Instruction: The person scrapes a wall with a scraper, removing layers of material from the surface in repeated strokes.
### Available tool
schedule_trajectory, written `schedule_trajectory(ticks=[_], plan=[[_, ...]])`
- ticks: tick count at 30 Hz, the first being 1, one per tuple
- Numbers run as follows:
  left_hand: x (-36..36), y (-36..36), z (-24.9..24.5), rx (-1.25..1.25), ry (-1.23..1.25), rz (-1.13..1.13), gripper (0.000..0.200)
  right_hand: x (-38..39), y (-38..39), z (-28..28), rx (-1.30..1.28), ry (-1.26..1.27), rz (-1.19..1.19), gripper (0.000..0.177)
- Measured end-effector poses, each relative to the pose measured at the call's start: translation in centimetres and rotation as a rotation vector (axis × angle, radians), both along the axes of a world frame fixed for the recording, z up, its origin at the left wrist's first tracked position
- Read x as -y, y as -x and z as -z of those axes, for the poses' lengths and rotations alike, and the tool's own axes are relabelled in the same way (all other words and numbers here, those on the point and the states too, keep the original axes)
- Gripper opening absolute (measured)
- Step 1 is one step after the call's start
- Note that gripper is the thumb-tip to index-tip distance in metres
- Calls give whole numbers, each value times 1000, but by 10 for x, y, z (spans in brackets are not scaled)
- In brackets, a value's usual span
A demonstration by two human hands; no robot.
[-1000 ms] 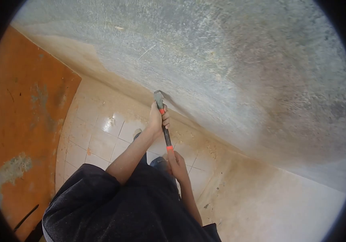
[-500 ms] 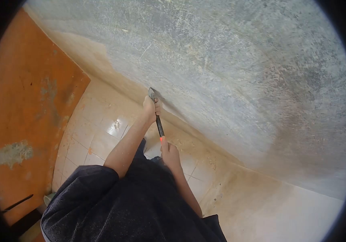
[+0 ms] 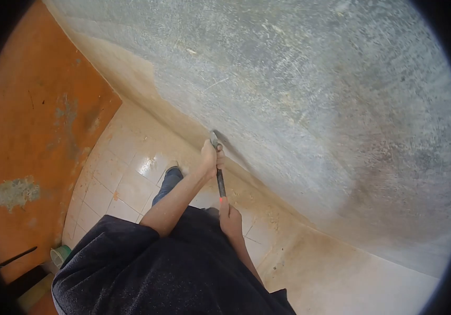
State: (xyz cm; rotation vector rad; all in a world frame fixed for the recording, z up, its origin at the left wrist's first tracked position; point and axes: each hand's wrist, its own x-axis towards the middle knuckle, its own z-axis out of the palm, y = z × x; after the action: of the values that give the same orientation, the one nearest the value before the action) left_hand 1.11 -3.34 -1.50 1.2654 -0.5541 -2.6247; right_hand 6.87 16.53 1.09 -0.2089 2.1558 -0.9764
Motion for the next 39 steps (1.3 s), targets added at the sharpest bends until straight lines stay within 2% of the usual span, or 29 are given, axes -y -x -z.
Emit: schedule_trajectory(ticks=[3, 7, 10, 13, 17, 20, 26, 28, 31, 35, 37, 39], plan=[[22, -4, 5, 3, 18, -1, 34, 5, -2, 6, -47, 17, -13, 61], [-2, 0, -19, 15, -29, 34, 36, -14, -4, -4, -25, 78, 46, 54], [17, -2, -8, 1, -19, 7, 36, 3, -2, 0, -104, 65, -12, 53], [17, -3, -7, 4, -26, 28, 36, 1, -7, 12, -44, 109, 55, 52], [3, -3, -20, 1, -73, 95, 38, -7, -8, 2, -22, 58, 72, 51], [29, -3, -3, 8, -50, 19, 40, 9, -6, 5, -101, 103, 29, 52], [14, -1, -18, 67, -56, 45, 39, 4, -17, -16, 22, 9, 86, 59], [20, -2, -8, 104, -57, 51, 38, 17, -17, -9, -90, -27, 26, 60], [35, -10, -1, -13, -20, 121, 42, 20, -24, -4, 12, 6, 99, 60], [17, -5, -14, 55, -48, 83, 38, 6, -25, -20, 68, -29, 135, 62], [32, -5, -10, 51, -40, 63, 34, 21, -19, -21, -17, -18, 72, 61], [36, -5, -8, 51, -61, 62, 34, 21, -20, -19, 13, -18, 97, 62]])
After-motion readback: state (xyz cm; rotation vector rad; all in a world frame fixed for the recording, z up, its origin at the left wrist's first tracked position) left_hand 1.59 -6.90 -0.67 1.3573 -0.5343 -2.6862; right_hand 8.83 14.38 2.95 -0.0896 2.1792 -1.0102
